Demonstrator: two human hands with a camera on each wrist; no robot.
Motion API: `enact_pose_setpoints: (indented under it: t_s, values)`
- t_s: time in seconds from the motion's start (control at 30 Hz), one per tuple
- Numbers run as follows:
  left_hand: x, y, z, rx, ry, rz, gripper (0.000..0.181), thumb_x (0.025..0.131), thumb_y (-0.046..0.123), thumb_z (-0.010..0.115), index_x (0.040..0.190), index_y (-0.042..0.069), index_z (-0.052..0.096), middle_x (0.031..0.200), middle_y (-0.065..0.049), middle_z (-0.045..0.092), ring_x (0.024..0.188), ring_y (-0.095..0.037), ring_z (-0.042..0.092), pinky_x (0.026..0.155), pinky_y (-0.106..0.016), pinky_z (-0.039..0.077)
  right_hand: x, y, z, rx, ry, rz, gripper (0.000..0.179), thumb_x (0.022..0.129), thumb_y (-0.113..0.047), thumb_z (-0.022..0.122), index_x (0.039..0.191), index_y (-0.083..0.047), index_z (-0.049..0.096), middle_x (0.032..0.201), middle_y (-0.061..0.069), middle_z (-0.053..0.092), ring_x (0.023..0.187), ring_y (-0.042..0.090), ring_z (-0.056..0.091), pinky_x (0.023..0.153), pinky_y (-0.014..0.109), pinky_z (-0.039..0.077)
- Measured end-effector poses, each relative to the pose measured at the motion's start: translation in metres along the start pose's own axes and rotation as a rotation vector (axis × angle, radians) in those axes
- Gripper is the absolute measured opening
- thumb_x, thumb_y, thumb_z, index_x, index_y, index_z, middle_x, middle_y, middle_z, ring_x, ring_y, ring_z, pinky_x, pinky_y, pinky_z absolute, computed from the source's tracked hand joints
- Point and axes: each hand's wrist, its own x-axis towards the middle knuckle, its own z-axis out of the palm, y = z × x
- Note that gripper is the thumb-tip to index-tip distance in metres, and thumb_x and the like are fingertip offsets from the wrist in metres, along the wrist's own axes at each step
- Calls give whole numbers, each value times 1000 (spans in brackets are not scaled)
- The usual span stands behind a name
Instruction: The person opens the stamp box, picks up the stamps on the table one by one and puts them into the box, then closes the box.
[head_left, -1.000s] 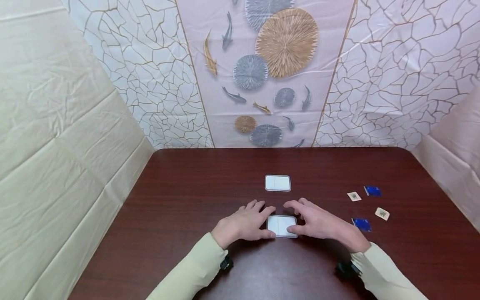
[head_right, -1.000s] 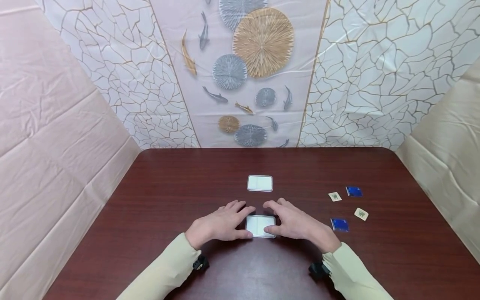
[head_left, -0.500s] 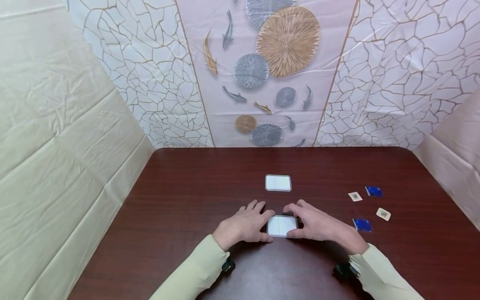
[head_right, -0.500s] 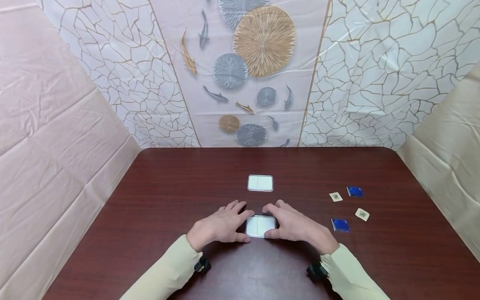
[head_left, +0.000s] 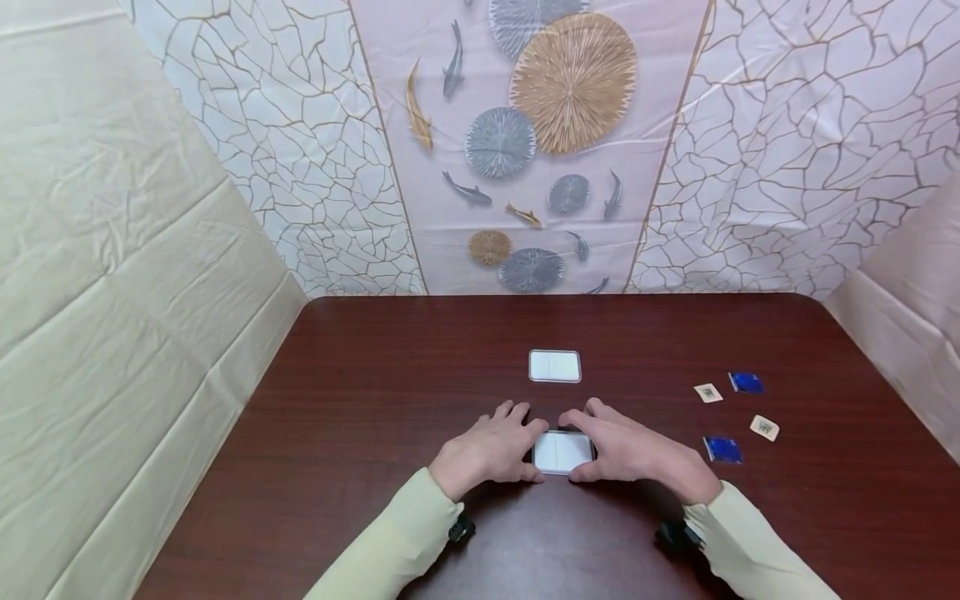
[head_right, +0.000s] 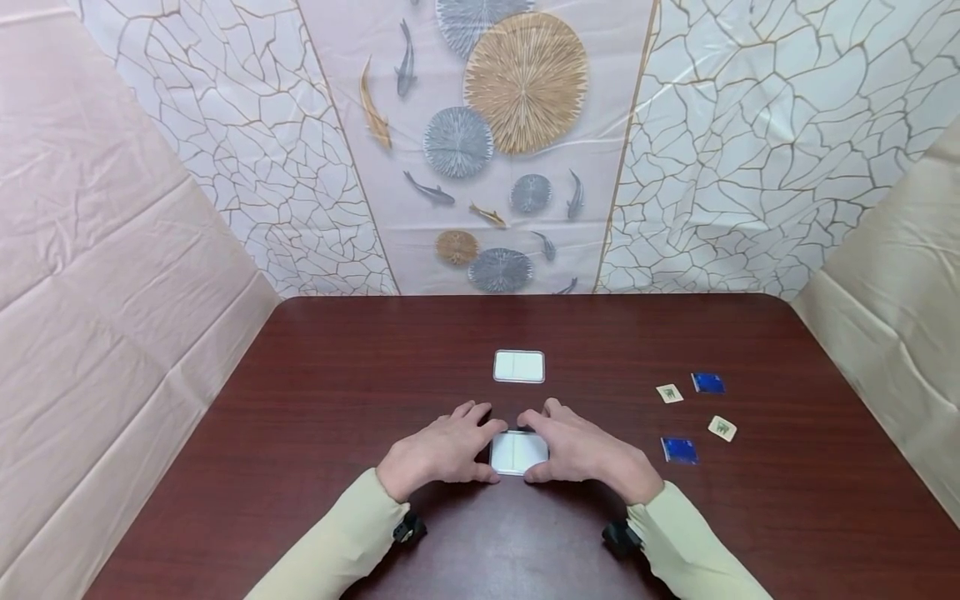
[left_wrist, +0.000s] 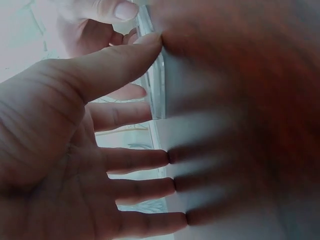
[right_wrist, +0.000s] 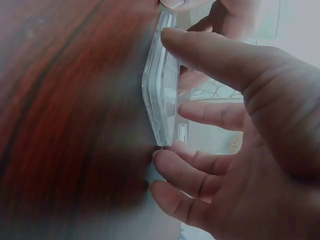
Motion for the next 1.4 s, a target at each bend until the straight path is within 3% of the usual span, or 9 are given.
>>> enact_pose_setpoints:
  t_s: [0.47,1.4]
  values:
    - [2,0,-1,17,2,-2,62,85,52,72,136,24,51,144,-9,46,136,-31,42,98,-48,49,5,-5,3,-30,-40,37,63,72,-34,86,126,-18,58,100,2,45,83,12,46,69,24,42]
    - [3,-2,-4,-16,-25,-2,62,87,48,71,139,23,49,153,-12,39,144,-34,34,107,-51,43,6,3,3,13,-35,8,52,75,-34,84,117,-20,58,100,3,47,78,10,51,70,25,45]
